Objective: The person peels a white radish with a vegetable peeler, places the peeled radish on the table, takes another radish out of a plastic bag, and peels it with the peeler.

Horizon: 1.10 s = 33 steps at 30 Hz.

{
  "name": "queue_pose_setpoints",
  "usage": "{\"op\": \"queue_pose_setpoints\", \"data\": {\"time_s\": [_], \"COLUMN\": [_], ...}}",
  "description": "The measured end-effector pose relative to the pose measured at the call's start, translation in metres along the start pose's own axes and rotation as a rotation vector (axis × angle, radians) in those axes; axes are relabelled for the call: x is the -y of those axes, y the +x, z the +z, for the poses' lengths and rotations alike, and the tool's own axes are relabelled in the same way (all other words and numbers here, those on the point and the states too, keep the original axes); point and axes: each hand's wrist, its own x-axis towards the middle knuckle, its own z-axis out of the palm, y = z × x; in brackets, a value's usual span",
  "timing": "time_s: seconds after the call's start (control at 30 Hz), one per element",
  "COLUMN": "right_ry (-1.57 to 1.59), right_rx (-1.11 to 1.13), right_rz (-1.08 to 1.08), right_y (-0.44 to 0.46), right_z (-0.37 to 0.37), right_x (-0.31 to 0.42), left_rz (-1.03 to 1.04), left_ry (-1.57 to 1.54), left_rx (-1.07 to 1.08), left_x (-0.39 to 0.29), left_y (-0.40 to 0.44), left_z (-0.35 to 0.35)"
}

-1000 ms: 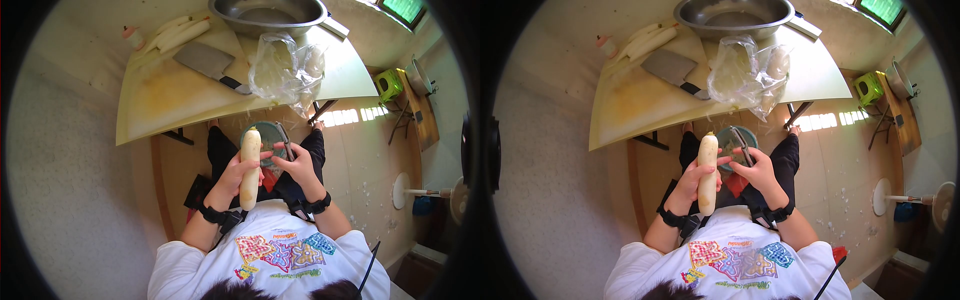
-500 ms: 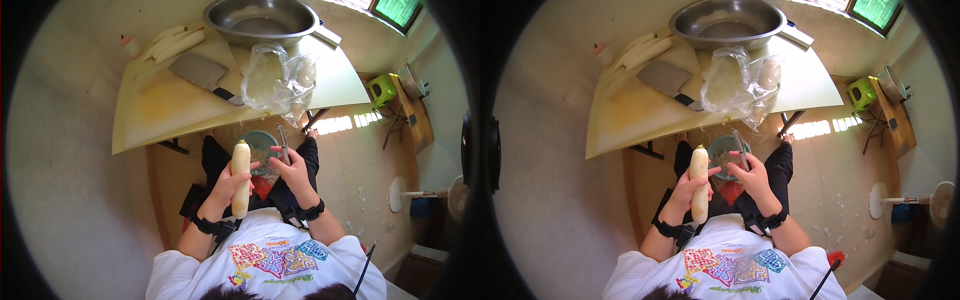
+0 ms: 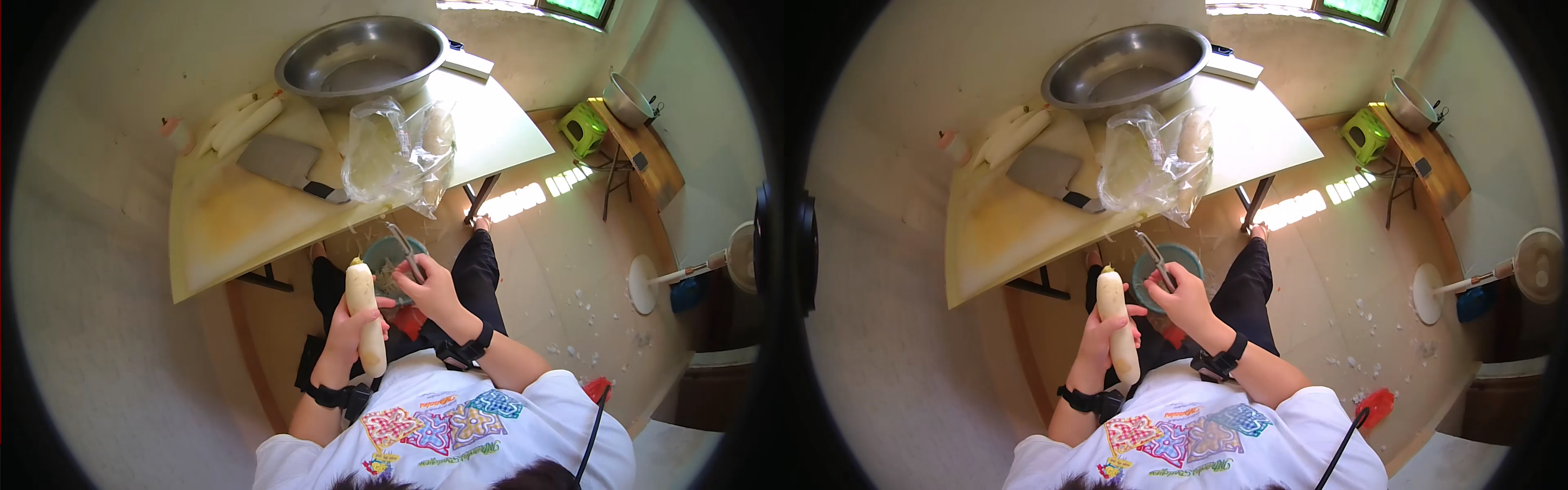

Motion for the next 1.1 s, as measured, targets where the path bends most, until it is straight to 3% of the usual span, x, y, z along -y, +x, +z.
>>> {"op": "queue_pose_setpoints", "data": {"time_s": [0.03, 0.13, 0.27, 0.33, 0.37, 0.47, 0.6, 0.83, 0.9, 0.93, 1.1], "right_ry": [0.002, 0.058, -0.167, 0.208, 0.205, 0.131, 0.131, 0.030, 0.007, -0.044, -0.030], "right_rx": [0.001, 0.448, 0.172, 0.059, 0.057, 0.220, 0.271, 0.379, 0.355, 0.396, 0.410], "right_rz": [-0.009, -0.017, -0.050, -0.117, -0.115, -0.114, -0.072, 0.011, -0.161, -0.043, -0.147], "right_y": [0.004, 0.003, 0.009, 0.010, 0.009, 0.004, 0.003, 0.011, 0.017, 0.019, 0.031], "right_z": [-0.002, -0.011, -0.002, -0.005, -0.009, -0.019, -0.022, -0.030, -0.026, -0.029, -0.020], "right_x": [0.008, 0.021, 0.003, 0.003, 0.005, 0.013, 0.011, 0.024, 0.013, 0.020, 0.005], "left_rz": [0.009, 0.034, 0.029, 0.056, 0.067, 0.021, -0.071, -0.066, -0.145, -0.146, -0.163], "left_ry": [0.003, -0.013, 0.031, 0.043, 0.055, 0.066, 0.068, -0.033, -0.150, -0.149, -0.112], "left_rx": [0.001, -0.084, -0.027, -0.027, -0.042, -0.108, -0.247, -0.255, -0.269, -0.267, -0.296], "left_x": [-0.003, 0.000, -0.002, -0.004, -0.003, 0.007, 0.017, 0.020, 0.019, 0.020, 0.014], "left_y": [0.001, -0.005, -0.007, -0.004, -0.005, 0.001, 0.014, 0.029, 0.034, 0.035, 0.042], "left_z": [0.000, 0.004, 0.011, 0.014, 0.014, 0.008, 0.007, -0.009, -0.015, -0.016, -0.013]}}
